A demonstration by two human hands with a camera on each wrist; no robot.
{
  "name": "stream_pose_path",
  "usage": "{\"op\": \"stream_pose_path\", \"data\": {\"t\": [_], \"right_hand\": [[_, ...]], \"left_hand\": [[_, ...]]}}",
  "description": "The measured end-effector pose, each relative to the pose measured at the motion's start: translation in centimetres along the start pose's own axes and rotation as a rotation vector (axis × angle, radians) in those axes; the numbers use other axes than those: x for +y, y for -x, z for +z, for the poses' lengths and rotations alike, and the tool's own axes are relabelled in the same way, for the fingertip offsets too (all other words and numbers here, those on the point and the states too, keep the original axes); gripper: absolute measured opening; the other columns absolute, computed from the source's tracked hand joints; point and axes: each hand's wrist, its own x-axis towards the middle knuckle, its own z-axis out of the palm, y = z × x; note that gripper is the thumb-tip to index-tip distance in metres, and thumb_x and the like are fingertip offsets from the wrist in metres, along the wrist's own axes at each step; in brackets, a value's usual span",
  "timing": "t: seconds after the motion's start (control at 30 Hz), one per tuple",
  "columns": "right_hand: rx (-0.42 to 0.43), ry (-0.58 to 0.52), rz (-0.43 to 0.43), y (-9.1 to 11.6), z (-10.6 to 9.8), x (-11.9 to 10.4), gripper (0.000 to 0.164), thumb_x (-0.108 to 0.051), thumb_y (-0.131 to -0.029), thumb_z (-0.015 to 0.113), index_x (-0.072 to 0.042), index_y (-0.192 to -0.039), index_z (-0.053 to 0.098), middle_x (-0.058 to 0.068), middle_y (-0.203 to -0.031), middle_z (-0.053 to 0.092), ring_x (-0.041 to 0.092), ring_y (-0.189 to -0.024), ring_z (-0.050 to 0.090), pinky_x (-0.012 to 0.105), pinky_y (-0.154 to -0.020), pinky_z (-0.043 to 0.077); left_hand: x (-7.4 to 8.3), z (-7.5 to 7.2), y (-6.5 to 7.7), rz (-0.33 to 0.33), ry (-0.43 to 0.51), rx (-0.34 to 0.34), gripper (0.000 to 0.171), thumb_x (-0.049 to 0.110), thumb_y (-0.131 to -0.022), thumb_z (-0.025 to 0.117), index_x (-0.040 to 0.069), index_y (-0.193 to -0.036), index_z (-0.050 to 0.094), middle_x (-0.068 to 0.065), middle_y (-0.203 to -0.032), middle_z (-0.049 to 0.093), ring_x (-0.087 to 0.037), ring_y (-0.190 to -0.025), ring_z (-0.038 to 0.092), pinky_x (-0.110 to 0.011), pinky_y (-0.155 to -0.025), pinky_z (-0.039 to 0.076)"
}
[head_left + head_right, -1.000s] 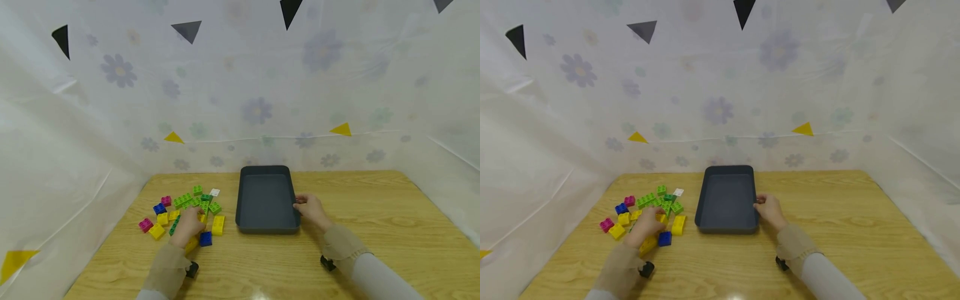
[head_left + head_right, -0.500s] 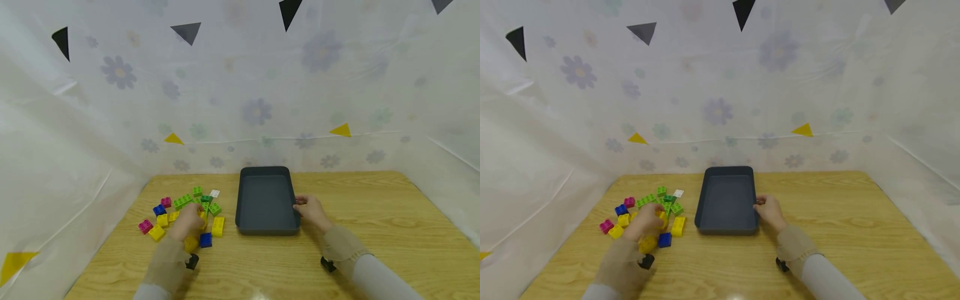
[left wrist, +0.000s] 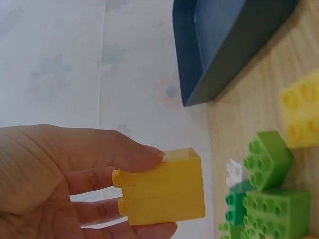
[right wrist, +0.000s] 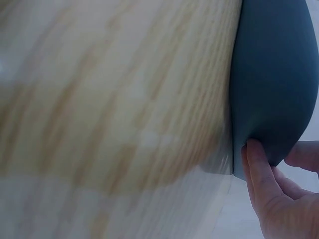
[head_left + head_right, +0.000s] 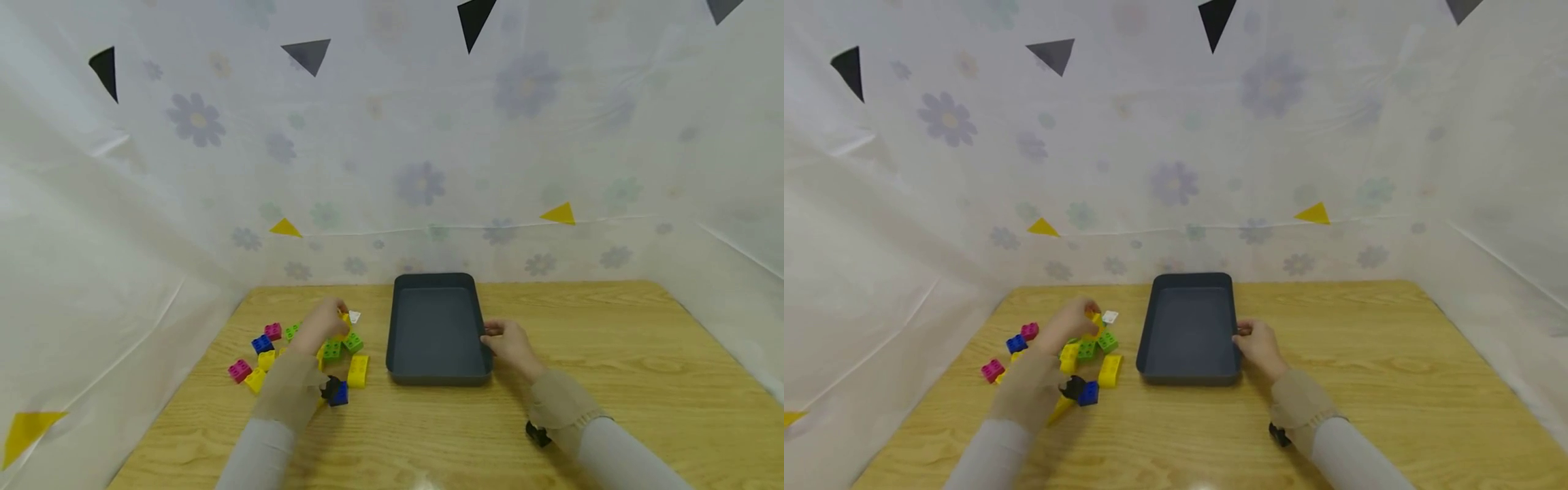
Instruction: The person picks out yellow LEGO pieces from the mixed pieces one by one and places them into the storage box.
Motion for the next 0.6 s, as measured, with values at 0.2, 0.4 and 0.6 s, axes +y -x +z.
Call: {"op": "stream_pose_path", "data": {"t": [0.2,0.4,0.6], "right_hand": [[-0.006,-0.007,-0.002,0.1,0.0,0.0,0.036,0.002,-0.088,0.053,0.016,-0.121,0.048,0.031,-0.108,0.054,0.039,-0.094,0.058,0.034,-0.067,0.053],[0.005,-0.024,-0.013,0.1,0.3,-0.3,0.036,0.004,-0.087,0.054,0.017,-0.120,0.048,0.031,-0.105,0.054,0.039,-0.092,0.059,0.034,-0.066,0.054],[0.003,-0.033,-0.030,0.3,0.3,-0.3,0.036,0.005,-0.086,0.053,0.018,-0.119,0.048,0.032,-0.104,0.054,0.038,-0.089,0.059,0.034,-0.064,0.053]], "left_hand": [[2.5,0.1,-1.4,0.045,-0.045,0.027,0.039,0.000,-0.076,0.064,0.001,-0.115,0.058,-0.015,-0.104,0.059,-0.023,-0.072,0.051,-0.032,-0.057,0.042],[4.9,0.9,-2.9,0.094,-0.026,0.039,0.037,-0.001,-0.076,0.065,0.000,-0.113,0.060,-0.016,-0.106,0.059,-0.025,-0.080,0.054,-0.033,-0.062,0.047],[7.1,2.2,-4.4,0.139,0.014,0.047,0.037,-0.006,-0.075,0.061,-0.001,-0.112,0.059,-0.016,-0.109,0.058,-0.023,-0.075,0.048,-0.029,-0.057,0.040]]}}
